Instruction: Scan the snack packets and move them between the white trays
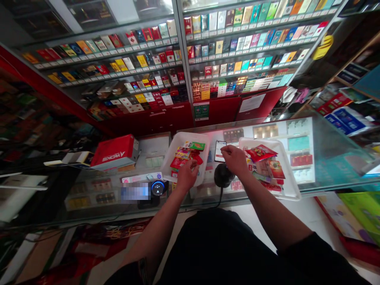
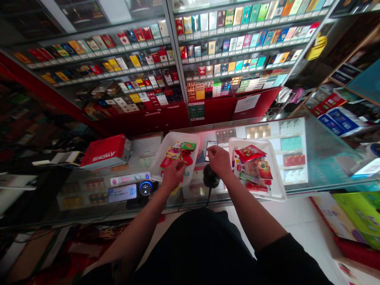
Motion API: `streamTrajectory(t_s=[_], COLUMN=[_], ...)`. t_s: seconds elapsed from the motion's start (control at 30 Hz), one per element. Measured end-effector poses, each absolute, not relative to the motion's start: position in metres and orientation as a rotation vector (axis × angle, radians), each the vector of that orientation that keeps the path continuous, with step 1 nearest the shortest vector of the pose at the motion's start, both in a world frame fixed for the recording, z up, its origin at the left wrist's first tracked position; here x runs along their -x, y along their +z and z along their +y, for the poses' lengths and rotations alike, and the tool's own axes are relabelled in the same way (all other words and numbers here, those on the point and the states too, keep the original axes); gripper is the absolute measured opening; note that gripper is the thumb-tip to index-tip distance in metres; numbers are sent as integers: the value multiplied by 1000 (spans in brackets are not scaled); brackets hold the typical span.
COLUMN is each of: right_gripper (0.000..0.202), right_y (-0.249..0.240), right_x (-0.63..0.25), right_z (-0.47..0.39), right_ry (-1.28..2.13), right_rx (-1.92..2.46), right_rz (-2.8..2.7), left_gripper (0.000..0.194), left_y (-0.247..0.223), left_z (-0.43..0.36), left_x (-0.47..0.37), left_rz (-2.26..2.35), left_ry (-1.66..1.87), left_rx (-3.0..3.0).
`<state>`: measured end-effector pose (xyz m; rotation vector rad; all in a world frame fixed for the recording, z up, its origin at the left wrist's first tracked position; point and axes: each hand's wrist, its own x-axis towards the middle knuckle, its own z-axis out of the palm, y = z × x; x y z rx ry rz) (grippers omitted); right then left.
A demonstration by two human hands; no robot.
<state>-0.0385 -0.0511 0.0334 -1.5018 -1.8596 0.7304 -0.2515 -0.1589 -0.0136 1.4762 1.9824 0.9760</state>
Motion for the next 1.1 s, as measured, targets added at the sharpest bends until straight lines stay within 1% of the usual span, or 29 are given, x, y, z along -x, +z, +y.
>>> streamTrajectory(t_s=[0.1, 0.2, 0.27, 0.4, 0.53, 0.7, 0.97, 1.1], right_gripper=[18, 17, 17, 16, 19, 22, 27, 29], right_y=[32, 27, 20, 0, -19, -36, -53, -60], right_x=[69, 98, 115, 145, 166, 188, 215, 219], right_z=[-60, -68, -71, -72, -70, -61, -45, -40], right_ry=[819, 894, 932, 996, 1038, 1040, 1084, 1143], right_rx=[1451, 1429, 1439, 1458, 1536, 1566, 1709, 1709], right_rz=[-1900, -1958, -2000, -2122, -2178, -2191, -2165, -2138], left_gripper=[29, 41, 45, 44, 41, 42, 41, 40], left_y=[-21, -29, -36, -49, -59, -66, -68, -69], left_z=[-154, -145, -137, -120, -104, -87, -73, -70], left_x=[277, 302, 318, 347, 362, 367, 373, 373], left_rz=[2079, 2206, 2254, 2270, 2269, 2277, 2243, 2247], left_ry=[904, 753, 670, 591, 517, 432, 443, 361], left_rx=[-1385, -1330, -1298, -1291, -1293, -1279, -1296, -1282])
